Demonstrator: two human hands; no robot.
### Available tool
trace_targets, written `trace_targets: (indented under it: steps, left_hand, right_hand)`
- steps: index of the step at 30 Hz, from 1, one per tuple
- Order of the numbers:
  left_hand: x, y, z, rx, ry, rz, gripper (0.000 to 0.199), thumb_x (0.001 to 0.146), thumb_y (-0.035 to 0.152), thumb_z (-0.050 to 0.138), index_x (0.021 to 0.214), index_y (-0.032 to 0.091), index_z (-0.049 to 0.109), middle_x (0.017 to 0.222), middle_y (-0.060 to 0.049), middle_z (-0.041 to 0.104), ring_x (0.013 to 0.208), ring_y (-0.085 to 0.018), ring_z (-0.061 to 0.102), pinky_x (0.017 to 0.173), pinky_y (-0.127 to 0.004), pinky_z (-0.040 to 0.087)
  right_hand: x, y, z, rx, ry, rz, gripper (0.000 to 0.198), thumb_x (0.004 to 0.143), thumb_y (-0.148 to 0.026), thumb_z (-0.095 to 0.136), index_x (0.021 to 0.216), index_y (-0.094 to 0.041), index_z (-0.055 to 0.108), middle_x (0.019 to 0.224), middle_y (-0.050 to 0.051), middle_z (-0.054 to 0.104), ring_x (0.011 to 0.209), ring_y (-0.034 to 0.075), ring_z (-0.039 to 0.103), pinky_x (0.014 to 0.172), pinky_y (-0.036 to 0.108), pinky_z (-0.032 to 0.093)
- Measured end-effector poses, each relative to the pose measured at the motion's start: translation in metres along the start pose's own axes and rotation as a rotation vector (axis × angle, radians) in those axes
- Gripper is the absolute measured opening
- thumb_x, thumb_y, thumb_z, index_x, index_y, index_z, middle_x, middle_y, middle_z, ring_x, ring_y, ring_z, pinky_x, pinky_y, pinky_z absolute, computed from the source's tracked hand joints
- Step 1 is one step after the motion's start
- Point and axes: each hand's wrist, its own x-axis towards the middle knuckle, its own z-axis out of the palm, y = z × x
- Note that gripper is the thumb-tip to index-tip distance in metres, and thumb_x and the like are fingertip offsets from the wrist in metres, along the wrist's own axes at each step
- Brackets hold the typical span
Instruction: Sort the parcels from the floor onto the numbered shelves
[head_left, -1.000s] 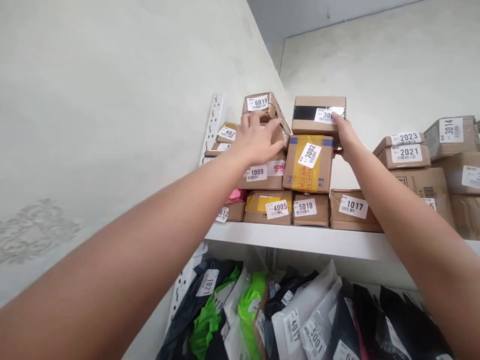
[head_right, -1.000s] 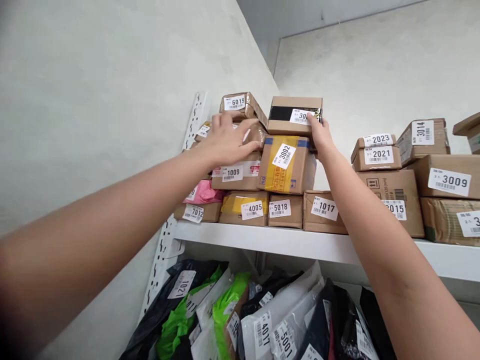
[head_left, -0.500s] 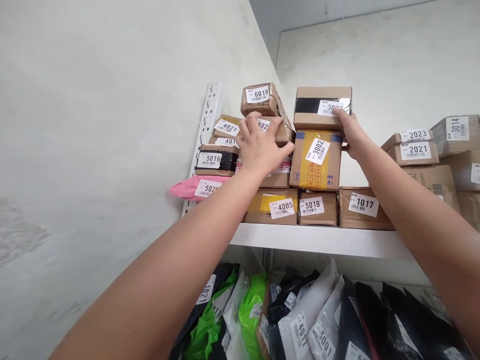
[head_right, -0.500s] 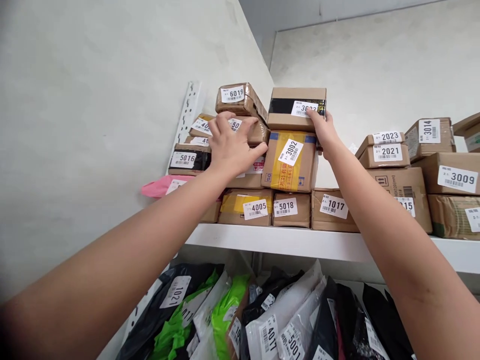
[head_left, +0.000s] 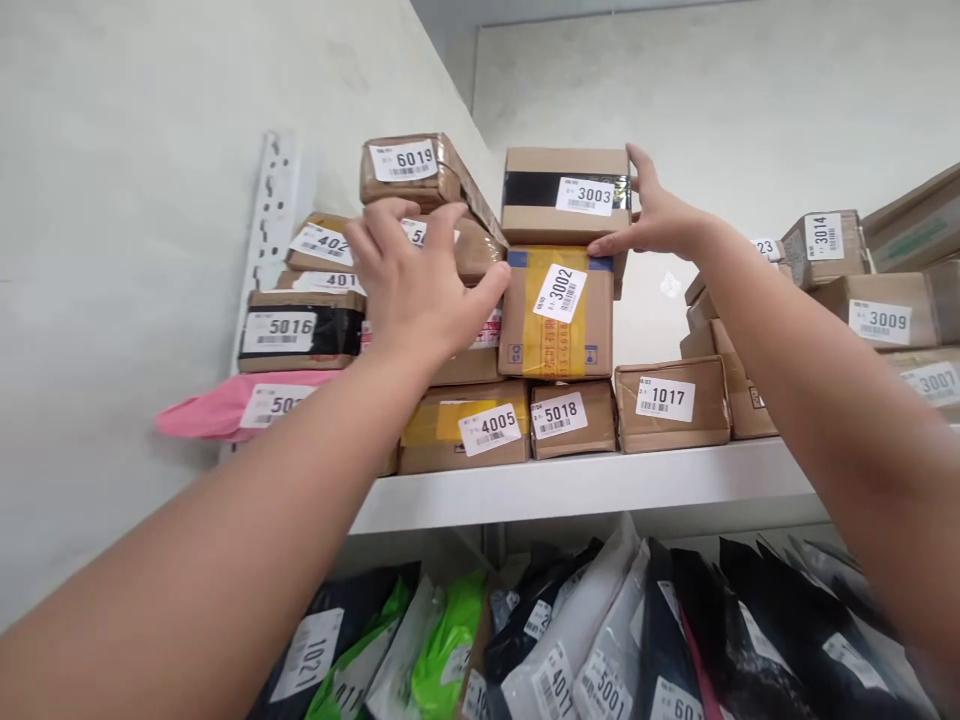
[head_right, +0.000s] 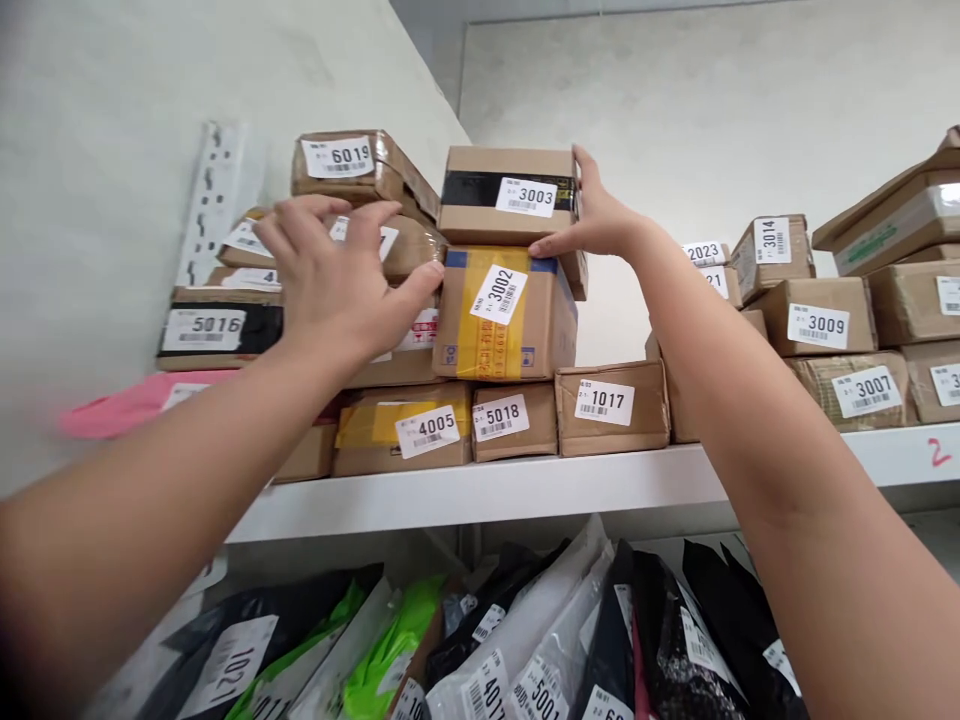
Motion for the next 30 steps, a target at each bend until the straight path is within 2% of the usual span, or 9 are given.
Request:
trace_targets:
  steps: [6,9,12,14,17,20,23,26,30]
  left_hand:
    - [0.001,0.032,-0.015,0.035,-0.012,0.117,0.084,0.085,0.063,0.045,0.159,0.025,0.038,0.16,-0.012,0.028,0.154,-0.036,0.02,0.134,-0.044,0.012]
    - [0.005,0.056,-0.024,-0.001,-0.036,0.177,0.096,0.081,0.056,0.061,0.163,0.019,0.028,0.165,-0.012,0.024,0.157,-0.03,0.017,0.134,-0.033,0.01]
    - [0.013,0.08,-0.029,-0.038,-0.058,0.227,0.117,0.072,0.056,0.076,0.165,0.013,0.019,0.168,-0.01,0.023,0.16,-0.026,0.016,0.132,-0.027,0.014]
    - [0.021,0.096,-0.028,-0.062,-0.093,0.259,0.128,0.064,0.062,0.08,0.166,0.022,0.015,0.168,-0.005,0.027,0.16,-0.031,0.018,0.135,-0.037,0.017]
    - [0.031,0.121,-0.017,-0.107,-0.161,0.319,0.134,0.055,0.073,0.08,0.165,0.043,0.009,0.165,0.004,0.033,0.159,-0.042,0.018,0.134,-0.06,0.02]
    - [0.031,0.144,0.001,-0.15,-0.18,0.286,0.142,0.051,0.072,0.084,0.165,0.043,0.004,0.165,0.001,0.032,0.158,-0.05,0.014,0.132,-0.068,0.022]
    - [0.022,0.162,0.02,-0.171,-0.15,0.199,0.141,0.055,0.075,0.086,0.165,0.036,0.006,0.167,-0.004,0.029,0.156,-0.052,0.014,0.129,-0.07,0.026]
    - [0.011,0.174,0.033,-0.151,-0.099,0.16,0.133,0.061,0.084,0.079,0.164,0.032,0.012,0.167,-0.006,0.027,0.156,-0.051,0.014,0.13,-0.07,0.026]
    - [-0.006,0.187,0.039,-0.16,-0.067,0.114,0.122,0.071,0.088,0.069,0.163,0.029,0.015,0.165,-0.009,0.027,0.157,-0.05,0.012,0.131,-0.069,0.023]
  right_hand:
    - [-0.003,-0.034,-0.02,-0.275,-0.069,-0.077,0.094,0.056,-0.015,0.09,0.14,-0.035,0.052,0.148,0.008,0.055,0.129,0.04,0.058,0.1,0.058,0.061]
    - [-0.01,-0.052,-0.044,-0.439,-0.04,-0.215,0.096,0.057,-0.011,0.088,0.143,-0.028,0.049,0.151,0.007,0.05,0.144,0.035,0.047,0.114,0.049,0.052]
    - [-0.018,-0.069,-0.08,-0.588,-0.058,-0.221,0.108,0.055,-0.01,0.091,0.15,-0.026,0.043,0.154,0.004,0.045,0.148,0.031,0.043,0.111,0.037,0.05]
    - [-0.023,-0.079,-0.105,-0.644,-0.086,-0.158,0.11,0.057,-0.015,0.091,0.153,-0.033,0.042,0.158,0.0,0.044,0.144,0.033,0.049,0.095,0.029,0.056]
    - [-0.028,-0.089,-0.13,-0.573,-0.11,-0.131,0.072,0.083,-0.041,0.073,0.151,-0.039,0.05,0.153,-0.004,0.048,0.139,0.035,0.055,0.071,0.018,0.051]
    - [-0.031,-0.092,-0.135,-0.497,-0.131,-0.109,0.052,0.094,-0.044,0.059,0.146,-0.034,0.059,0.135,-0.002,0.061,0.134,0.029,0.061,0.073,0.02,0.054]
    - [-0.035,-0.088,-0.13,-0.642,-0.166,-0.038,0.09,0.072,-0.012,0.087,0.151,-0.035,0.052,0.122,-0.001,0.067,0.125,0.028,0.066,0.094,0.036,0.059]
    - [-0.045,-0.08,-0.132,-0.837,-0.228,-0.023,0.134,0.056,0.009,0.087,0.164,-0.042,0.026,0.126,0.001,0.066,0.114,0.029,0.069,0.103,0.051,0.056]
    - [-0.062,-0.068,-0.15,-0.851,-0.185,-0.044,0.118,0.068,-0.001,0.084,0.165,-0.032,0.025,0.123,0.006,0.063,0.113,0.033,0.067,0.102,0.057,0.057]
